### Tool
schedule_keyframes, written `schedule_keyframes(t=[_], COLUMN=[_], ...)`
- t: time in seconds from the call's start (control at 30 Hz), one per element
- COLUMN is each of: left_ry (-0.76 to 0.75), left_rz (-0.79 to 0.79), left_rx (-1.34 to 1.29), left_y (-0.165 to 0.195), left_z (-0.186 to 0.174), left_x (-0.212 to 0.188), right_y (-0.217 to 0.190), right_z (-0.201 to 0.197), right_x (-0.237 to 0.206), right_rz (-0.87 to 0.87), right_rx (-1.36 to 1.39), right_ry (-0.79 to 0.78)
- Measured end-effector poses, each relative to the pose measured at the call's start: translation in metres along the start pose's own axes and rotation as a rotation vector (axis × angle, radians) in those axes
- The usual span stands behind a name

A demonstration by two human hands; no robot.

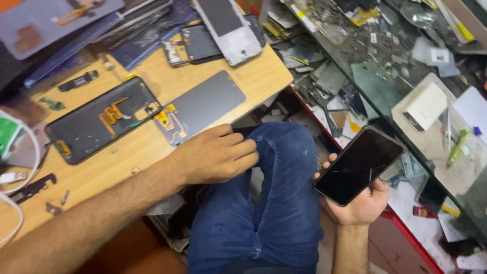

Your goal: The person disassembles a smartphone using a screwdriver and a prying tool, removes the back cover and battery, and then reassembles the device. They test the phone by turning it on and navigating the interface.

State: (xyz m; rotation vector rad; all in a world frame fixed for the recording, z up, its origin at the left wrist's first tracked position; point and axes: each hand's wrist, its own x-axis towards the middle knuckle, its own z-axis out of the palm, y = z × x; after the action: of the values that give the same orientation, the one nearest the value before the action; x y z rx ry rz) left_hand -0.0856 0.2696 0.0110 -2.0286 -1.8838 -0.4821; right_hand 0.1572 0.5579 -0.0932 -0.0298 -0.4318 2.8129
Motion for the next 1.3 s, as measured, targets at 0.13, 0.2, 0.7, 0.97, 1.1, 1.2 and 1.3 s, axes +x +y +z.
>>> schedule_keyframes(t=[0.13,0.2,0.7,0.97,1.1,1.2,1.3], left_ry=[0.070,0.080,0.511,0.553,0.478,0.405,0.438], left_rz=[-0.032,-0.040,-0.528,-0.713,-0.698,-0.738,-0.572], left_rx=[0.018,0.019,-0.319,-1.075,-1.402,-1.497,-1.519], left_y=[-0.001,-0.003,-0.013,-0.023,-0.025,-0.026,-0.029], left_z=[-0.001,-0.003,-0.028,-0.026,-0.029,-0.026,-0.023], left_x=[-0.005,-0.006,-0.008,-0.004,-0.006,-0.005,-0.007], right_y=[0.026,0.043,0.118,0.130,0.137,0.144,0.148], right_z=[0.034,0.049,0.124,0.132,0.125,0.120,0.117], right_x=[0.046,0.064,0.117,0.120,0.114,0.111,0.108], right_rz=[0.075,0.065,0.334,0.462,0.539,0.543,0.534], right_rx=[-0.093,-0.151,-0.002,-0.062,-0.134,-0.149,-0.140], right_ry=[-0.083,-0.002,-0.204,-0.270,-0.278,-0.296,-0.267])
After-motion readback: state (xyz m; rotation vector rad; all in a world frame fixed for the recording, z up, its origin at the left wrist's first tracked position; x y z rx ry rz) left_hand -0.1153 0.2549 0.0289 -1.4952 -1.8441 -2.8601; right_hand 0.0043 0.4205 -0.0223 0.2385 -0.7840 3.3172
